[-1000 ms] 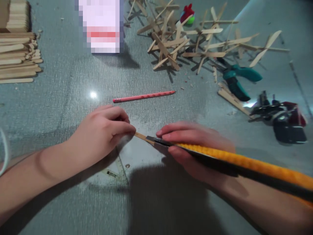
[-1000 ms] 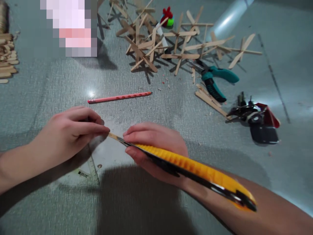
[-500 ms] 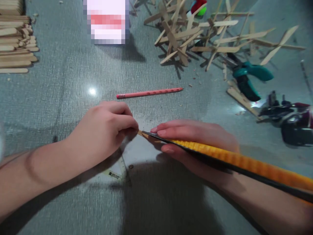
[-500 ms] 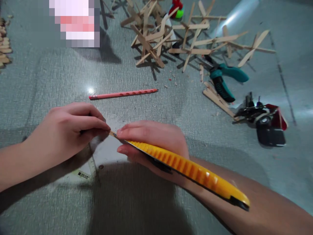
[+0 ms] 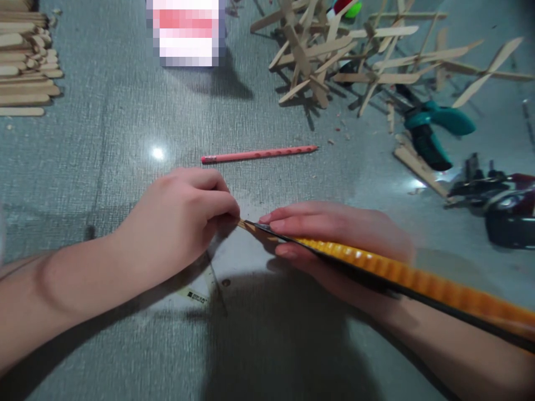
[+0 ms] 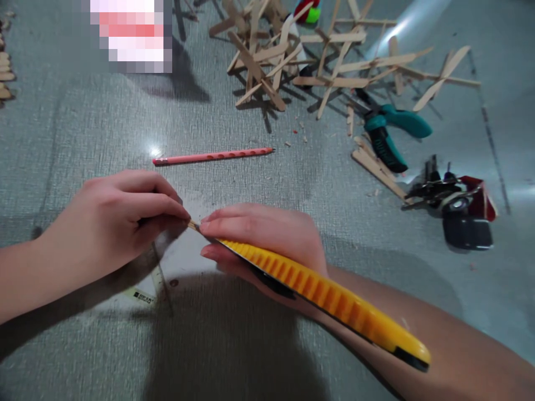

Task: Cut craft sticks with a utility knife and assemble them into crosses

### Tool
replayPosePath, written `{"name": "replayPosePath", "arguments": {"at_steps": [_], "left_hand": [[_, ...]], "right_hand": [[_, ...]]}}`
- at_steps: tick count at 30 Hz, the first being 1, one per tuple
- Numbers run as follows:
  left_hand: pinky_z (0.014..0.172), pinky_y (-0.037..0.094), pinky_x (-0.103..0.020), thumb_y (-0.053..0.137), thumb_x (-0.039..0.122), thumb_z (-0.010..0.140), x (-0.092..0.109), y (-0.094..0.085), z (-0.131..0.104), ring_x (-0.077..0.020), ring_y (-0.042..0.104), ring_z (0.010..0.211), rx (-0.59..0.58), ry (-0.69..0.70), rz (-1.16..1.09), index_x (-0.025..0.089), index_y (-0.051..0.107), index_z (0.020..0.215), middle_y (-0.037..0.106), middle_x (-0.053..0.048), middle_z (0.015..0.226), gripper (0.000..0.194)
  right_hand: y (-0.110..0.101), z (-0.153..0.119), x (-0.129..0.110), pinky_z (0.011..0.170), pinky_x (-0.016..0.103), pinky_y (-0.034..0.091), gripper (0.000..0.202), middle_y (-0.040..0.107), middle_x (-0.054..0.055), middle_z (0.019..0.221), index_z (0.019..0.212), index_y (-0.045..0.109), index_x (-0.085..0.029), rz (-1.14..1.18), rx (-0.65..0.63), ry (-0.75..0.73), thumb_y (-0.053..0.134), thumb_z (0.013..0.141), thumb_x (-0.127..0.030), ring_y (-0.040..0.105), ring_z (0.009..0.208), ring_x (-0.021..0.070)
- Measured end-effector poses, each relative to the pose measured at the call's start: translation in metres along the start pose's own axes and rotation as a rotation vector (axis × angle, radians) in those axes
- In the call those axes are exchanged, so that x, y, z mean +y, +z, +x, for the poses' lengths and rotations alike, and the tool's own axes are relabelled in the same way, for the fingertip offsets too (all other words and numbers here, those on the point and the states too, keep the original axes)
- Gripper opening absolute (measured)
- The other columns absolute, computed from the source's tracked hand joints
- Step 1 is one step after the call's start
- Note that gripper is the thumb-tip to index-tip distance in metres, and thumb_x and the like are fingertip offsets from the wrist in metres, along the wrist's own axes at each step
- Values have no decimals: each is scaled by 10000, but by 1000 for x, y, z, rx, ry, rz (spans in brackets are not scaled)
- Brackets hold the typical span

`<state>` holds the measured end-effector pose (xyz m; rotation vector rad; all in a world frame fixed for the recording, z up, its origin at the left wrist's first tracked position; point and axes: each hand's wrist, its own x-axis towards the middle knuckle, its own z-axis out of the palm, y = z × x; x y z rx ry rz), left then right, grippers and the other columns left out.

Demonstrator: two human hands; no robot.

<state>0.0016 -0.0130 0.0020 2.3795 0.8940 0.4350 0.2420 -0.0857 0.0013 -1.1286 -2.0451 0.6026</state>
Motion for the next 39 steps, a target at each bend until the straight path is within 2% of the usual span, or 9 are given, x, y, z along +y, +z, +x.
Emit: {"name": "replayPosePath", "arguments": {"at_steps": [12,17,21,30,39], "left_hand": [[747,503,-310,558,145,965,2,0,1,-176,678,817,-4,13,3,217,811,878,753,-23,898,277],[767,503,-312,555,106,956,1,0,1,-173,676,823,-18,23,18,209,804,866,751,-22,908,285],[777,503,-305,576,107,955,1,-1,2,-168,682,838,-14,41,18,202,800,879,757,-19,929,255],[768,507,-349,581,112,945,-2,3,1,-199,682,813,21,87,61,186,791,870,751,-26,899,235],[785,503,-345,562,145,953,-1,4,0,-199,684,826,-5,69,98,197,777,867,743,-29,893,238]], "right_hand": [[-1,0,-1,850,249,698,113,847,33,1034,1063,749,-255,0,-45,11,693,1008,-175,831,919,182],[0,-3,0,849,251,692,111,841,51,1046,1061,755,-226,92,-53,23,745,964,-173,828,920,181],[0,-4,-4,839,213,671,137,829,80,1077,1063,761,-194,67,-62,15,742,949,-119,818,905,158],[-5,-6,-4,849,192,654,121,817,83,1087,1055,757,-185,53,-105,12,713,968,-114,808,913,139],[-2,-6,-4,835,199,661,156,813,73,1087,1070,757,-191,69,-97,11,718,950,-98,810,892,142]]}}
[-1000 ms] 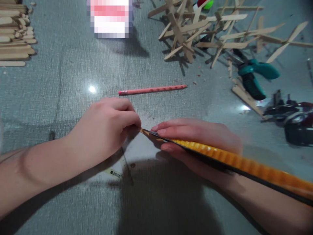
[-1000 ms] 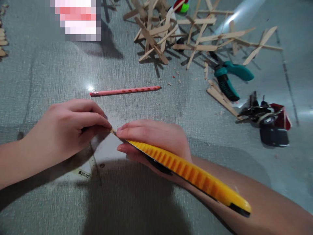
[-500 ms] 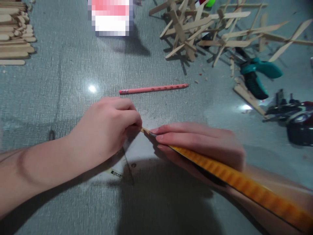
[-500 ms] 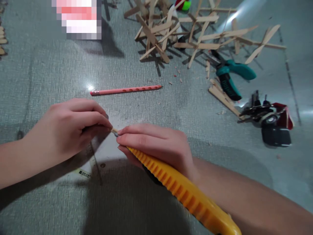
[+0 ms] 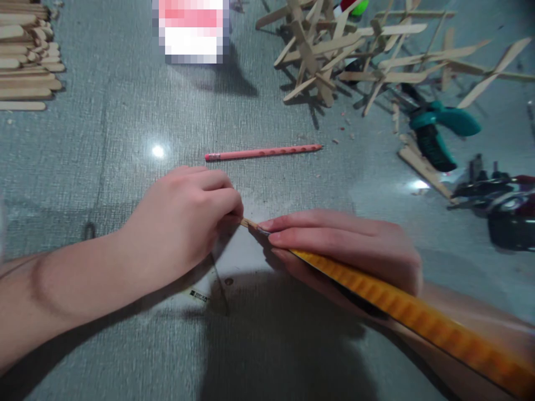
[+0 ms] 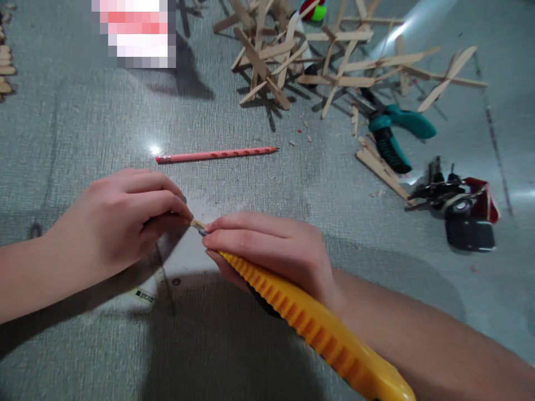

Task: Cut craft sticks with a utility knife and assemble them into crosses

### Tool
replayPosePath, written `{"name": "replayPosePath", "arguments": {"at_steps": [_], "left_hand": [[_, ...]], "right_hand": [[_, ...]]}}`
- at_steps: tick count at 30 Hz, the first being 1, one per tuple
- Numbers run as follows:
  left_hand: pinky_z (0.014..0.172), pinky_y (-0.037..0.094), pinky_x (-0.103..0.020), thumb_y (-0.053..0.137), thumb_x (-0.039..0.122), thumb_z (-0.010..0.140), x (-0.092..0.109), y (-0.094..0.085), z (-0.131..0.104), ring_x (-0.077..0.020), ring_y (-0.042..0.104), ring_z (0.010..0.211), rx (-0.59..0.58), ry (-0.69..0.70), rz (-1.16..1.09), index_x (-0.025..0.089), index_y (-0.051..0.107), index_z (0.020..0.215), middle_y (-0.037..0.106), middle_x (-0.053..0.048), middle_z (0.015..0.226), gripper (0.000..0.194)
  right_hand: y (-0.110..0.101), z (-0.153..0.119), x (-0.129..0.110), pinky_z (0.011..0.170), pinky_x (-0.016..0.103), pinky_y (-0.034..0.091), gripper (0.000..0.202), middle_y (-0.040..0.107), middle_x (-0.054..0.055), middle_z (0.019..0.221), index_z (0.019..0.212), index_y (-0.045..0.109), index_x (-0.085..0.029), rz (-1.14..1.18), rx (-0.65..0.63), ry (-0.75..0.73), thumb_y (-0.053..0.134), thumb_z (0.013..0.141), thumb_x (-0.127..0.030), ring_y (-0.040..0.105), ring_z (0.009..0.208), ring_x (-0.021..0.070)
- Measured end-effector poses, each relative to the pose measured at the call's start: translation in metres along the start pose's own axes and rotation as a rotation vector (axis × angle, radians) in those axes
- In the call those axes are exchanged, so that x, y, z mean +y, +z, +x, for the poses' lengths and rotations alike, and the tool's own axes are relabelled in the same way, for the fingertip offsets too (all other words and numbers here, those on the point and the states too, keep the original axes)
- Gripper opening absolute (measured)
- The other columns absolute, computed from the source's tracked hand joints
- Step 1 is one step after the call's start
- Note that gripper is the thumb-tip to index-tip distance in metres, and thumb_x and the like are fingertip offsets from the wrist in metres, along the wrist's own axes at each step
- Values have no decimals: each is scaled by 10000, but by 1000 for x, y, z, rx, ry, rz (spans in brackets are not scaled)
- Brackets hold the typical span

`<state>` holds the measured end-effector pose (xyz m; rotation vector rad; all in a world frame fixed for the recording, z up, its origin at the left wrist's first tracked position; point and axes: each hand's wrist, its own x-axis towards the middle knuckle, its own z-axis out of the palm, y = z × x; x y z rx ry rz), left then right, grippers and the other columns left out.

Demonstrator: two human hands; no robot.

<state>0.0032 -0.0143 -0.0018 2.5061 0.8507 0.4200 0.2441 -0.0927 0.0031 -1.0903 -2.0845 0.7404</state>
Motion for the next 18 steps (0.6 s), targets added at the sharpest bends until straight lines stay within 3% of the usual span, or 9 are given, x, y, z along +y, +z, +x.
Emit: {"name": "replayPosePath", "arguments": {"at_steps": [18], "left_hand": [[769,514,-356,617,140,963,-2,4,0,-193,692,788,32,7,-13,208,808,847,769,-16,882,233]], "right_hand": [[-4,-7,-4,837,226,683,234,845,64,1078,1064,781,-223,-36,18,12,742,903,-58,833,904,173]]}}
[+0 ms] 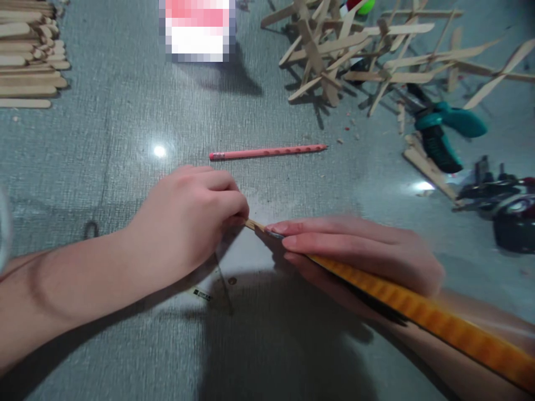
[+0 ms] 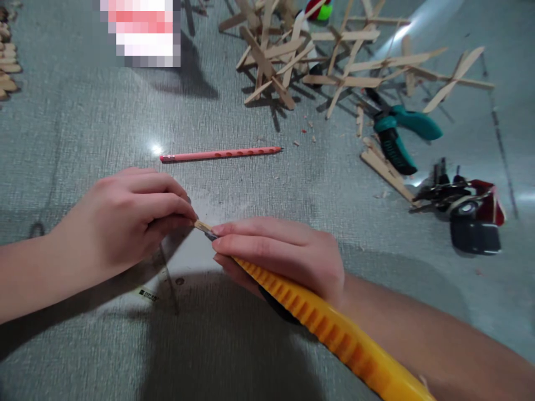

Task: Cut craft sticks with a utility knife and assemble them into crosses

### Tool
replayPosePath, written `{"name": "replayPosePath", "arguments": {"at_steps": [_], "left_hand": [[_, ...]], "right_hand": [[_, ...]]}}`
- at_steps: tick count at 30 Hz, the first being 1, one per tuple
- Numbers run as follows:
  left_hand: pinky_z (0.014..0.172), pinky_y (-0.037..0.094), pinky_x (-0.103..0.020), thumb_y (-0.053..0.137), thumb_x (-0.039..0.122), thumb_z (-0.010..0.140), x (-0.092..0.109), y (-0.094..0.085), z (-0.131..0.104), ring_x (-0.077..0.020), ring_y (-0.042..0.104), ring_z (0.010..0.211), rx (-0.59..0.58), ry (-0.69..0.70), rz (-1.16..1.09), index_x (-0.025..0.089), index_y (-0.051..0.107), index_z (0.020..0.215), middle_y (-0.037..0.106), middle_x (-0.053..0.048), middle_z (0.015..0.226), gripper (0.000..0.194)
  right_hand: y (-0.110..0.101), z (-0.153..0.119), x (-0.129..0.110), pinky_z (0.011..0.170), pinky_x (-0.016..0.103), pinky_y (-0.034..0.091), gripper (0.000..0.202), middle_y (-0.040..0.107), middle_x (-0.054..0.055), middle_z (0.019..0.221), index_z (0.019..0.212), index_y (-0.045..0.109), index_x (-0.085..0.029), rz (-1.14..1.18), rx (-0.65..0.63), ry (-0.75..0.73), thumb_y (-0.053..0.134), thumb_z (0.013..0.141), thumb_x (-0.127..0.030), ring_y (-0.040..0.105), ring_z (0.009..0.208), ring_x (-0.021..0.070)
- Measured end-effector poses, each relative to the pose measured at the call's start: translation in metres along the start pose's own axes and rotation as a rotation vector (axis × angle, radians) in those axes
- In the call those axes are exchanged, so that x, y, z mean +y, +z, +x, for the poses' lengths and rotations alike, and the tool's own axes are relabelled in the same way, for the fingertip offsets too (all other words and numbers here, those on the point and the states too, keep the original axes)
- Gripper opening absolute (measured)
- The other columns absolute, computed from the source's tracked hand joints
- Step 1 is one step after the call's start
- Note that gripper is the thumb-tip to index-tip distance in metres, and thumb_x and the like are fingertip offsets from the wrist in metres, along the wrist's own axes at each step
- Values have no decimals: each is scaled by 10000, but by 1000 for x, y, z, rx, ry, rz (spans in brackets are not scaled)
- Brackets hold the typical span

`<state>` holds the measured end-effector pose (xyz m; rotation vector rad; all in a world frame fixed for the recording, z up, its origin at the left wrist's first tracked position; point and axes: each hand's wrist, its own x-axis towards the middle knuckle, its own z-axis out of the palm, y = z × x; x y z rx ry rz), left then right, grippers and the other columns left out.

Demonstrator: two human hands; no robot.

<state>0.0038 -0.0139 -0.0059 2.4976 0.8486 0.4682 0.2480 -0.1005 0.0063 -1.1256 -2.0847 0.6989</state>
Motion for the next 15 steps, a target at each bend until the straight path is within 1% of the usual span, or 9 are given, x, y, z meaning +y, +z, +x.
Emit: {"name": "replayPosePath", "arguments": {"at_steps": [4,7,9,12,15], "left_hand": [[772,530,-341,599,124,957,2,-1,2,-175,692,770,-2,9,27,215,821,836,772,-10,864,269],[744,535,-324,575,116,950,3,-1,2,-167,691,751,-11,2,46,215,822,813,770,-15,843,299],[717,538,-317,573,116,945,4,-1,2,-166,690,739,-9,-2,41,214,819,789,768,-17,829,307],[693,546,-308,582,106,931,4,-1,2,-161,688,723,-4,-1,17,214,816,776,769,-17,826,301],[699,564,-308,592,91,915,3,-2,2,-164,692,730,-10,-3,2,208,817,785,769,-24,827,286]], "right_hand": [[0,-3,-3,861,245,689,259,848,59,1085,1081,787,-237,-30,-1,41,741,903,-54,837,923,190],[0,-4,-3,830,262,705,186,849,46,1072,1064,777,-260,-61,79,27,717,946,-130,838,893,195],[-1,-3,-1,788,255,711,142,849,40,1052,1058,765,-265,-61,100,-12,712,963,-175,837,866,191],[-1,2,1,748,251,712,143,850,23,1019,1060,760,-279,-29,42,-33,730,963,-179,837,846,189],[-1,6,3,750,277,718,181,849,25,1030,1071,761,-286,-14,17,-14,723,963,-147,837,855,201]]}}
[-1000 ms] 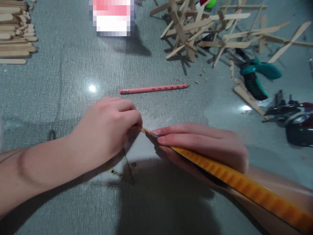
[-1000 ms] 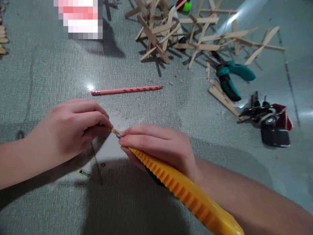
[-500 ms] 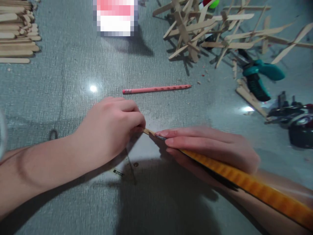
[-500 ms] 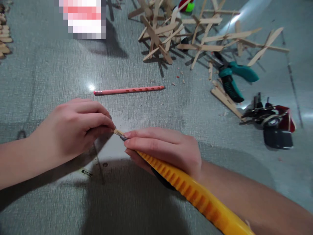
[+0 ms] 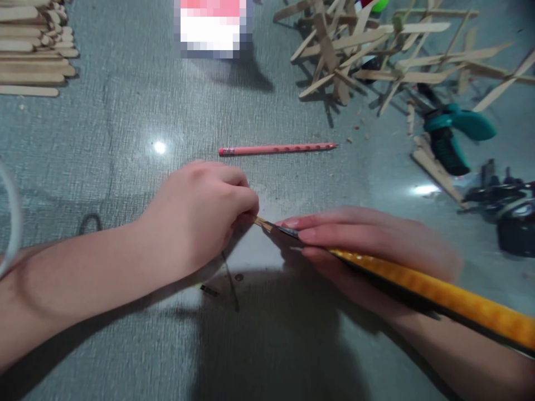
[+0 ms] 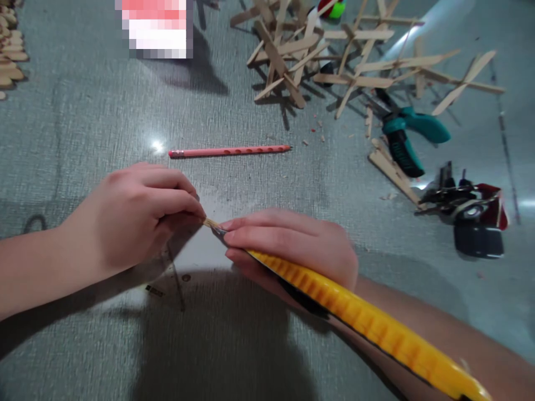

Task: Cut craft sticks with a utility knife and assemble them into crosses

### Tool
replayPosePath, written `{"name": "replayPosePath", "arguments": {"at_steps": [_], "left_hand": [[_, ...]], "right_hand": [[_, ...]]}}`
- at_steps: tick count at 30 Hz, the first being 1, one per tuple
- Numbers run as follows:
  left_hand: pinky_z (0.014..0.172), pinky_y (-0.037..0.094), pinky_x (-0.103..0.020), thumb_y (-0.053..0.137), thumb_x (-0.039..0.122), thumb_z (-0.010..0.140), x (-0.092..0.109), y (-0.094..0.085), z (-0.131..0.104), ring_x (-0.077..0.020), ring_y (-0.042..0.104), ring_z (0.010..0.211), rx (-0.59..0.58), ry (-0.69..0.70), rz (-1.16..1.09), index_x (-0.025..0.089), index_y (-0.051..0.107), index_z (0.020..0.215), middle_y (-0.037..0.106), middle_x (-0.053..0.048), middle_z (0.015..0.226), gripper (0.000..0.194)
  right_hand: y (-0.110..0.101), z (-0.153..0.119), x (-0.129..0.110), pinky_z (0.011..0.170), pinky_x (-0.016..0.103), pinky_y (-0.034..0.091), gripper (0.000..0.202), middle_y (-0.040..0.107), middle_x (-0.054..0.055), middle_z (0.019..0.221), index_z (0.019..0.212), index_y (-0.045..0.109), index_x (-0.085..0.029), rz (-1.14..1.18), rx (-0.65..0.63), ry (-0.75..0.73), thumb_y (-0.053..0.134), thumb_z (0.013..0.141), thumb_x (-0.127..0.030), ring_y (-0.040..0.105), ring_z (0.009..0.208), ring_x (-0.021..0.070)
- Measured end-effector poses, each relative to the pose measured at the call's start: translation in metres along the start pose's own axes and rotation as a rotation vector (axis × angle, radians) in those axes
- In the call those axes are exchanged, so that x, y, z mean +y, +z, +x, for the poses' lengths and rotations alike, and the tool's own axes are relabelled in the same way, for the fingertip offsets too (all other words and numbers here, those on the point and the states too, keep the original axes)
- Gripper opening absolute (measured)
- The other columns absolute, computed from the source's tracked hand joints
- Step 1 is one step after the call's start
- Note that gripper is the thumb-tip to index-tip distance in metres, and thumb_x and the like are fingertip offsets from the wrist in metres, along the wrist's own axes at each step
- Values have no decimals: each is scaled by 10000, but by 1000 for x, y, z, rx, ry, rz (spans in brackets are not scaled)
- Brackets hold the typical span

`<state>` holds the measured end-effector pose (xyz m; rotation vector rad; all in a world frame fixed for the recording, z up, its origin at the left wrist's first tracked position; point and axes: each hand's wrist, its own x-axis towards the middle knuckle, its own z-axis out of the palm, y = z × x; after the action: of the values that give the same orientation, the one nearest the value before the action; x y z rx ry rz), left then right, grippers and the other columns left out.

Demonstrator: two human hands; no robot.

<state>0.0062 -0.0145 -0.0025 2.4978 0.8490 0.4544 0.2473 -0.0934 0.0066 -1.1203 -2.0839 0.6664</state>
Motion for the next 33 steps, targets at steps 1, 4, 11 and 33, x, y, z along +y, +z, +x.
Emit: {"name": "replayPosePath", "arguments": {"at_steps": [1,4,11,33], "left_hand": [[705,570,-309,593,88,912,0,0,0,-166,696,737,-5,-1,-2,206,819,792,768,-26,826,281],[714,581,-319,595,78,900,0,-1,1,-174,702,745,-11,-2,4,204,820,805,767,-29,829,275],[703,579,-344,593,65,874,0,1,1,-195,706,742,-5,3,13,204,816,815,768,-31,835,270],[797,570,-351,559,116,932,-1,0,4,-200,719,804,-58,25,55,195,770,843,774,-31,850,242]], "right_hand": [[1,1,0,747,282,718,193,848,27,1029,1077,760,-285,2,0,-4,723,960,-136,836,857,204],[2,1,1,743,294,719,215,845,34,1027,1095,755,-282,10,-6,-11,729,953,-122,834,873,210],[4,1,2,749,289,719,234,845,39,1044,1104,759,-275,17,-37,-22,732,943,-108,836,875,209],[14,-5,0,941,327,701,271,844,23,1003,1118,785,-269,7,58,-39,715,934,-83,833,1000,233]]}}
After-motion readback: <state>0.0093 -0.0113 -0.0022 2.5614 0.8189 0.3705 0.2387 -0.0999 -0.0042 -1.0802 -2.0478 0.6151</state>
